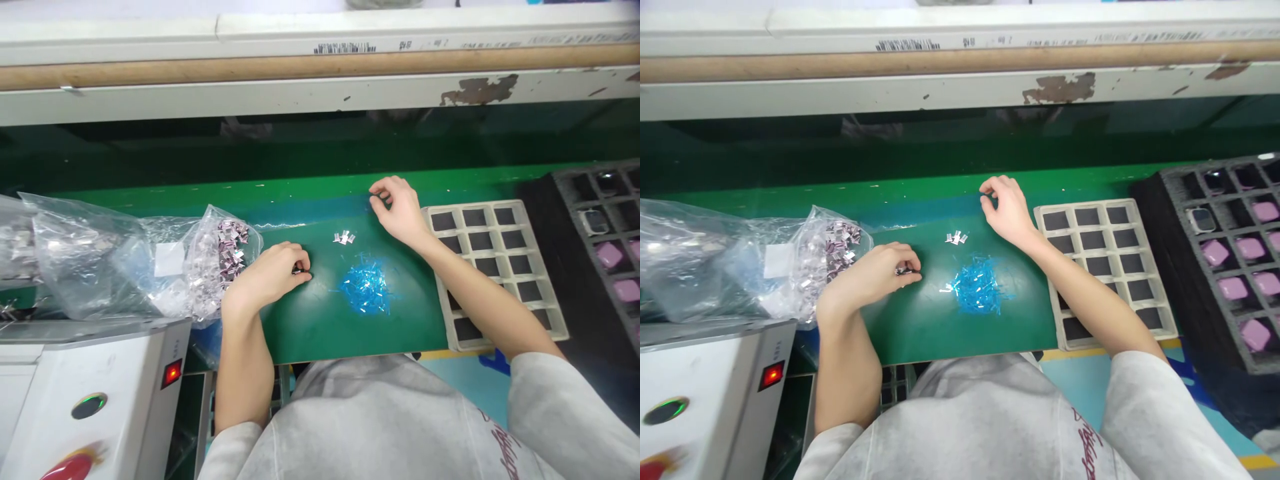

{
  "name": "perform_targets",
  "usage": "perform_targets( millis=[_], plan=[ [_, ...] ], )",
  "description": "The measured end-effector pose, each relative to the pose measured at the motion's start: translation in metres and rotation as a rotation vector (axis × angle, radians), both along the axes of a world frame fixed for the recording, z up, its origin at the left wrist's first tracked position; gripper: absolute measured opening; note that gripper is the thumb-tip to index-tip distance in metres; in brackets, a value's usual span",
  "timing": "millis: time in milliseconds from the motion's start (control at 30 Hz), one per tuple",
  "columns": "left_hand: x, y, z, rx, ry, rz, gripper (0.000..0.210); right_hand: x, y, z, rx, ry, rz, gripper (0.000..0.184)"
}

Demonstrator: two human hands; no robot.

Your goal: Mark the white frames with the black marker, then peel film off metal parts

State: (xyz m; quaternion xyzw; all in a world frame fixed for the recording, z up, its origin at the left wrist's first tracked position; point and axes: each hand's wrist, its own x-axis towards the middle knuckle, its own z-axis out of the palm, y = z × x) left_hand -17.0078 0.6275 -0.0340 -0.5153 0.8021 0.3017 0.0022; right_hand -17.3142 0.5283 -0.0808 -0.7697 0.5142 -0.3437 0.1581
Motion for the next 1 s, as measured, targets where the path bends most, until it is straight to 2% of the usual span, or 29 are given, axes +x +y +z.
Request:
perform_targets(
  millis=[133,333,500,700,900,1000],
  plan=[
    [0.001,0.000,0.006,-0.075,0.126,0.052,0.025,-0.013,-0.012,-0.014,-0.005,0.133,-0.016,0.025],
    [-0.010,-0.001,0.000,-0.202,0.445,0.237,0.017,-0.017,-0.017,-0.026,-0.007,0.150,0.015,0.034],
    [-0.025,-0.001,-0.006,-0.088,0.691,0.380,0.013,-0.017,-0.019,-0.028,-0.012,0.136,0.022,0.033],
    [-0.036,-0.003,-0.012,-0.019,0.809,0.561,0.011,-0.014,-0.017,-0.022,-0.008,0.134,0.013,0.019],
    [-0.046,-0.006,-0.020,-0.002,0.898,0.605,0.017,-0.009,-0.009,-0.010,-0.022,0.131,-0.005,0.013],
    [-0.050,-0.008,-0.024,-0.016,0.952,0.613,0.019,0.001,0.005,0.006,-0.063,0.007,0.012,0.012]
  ],
)
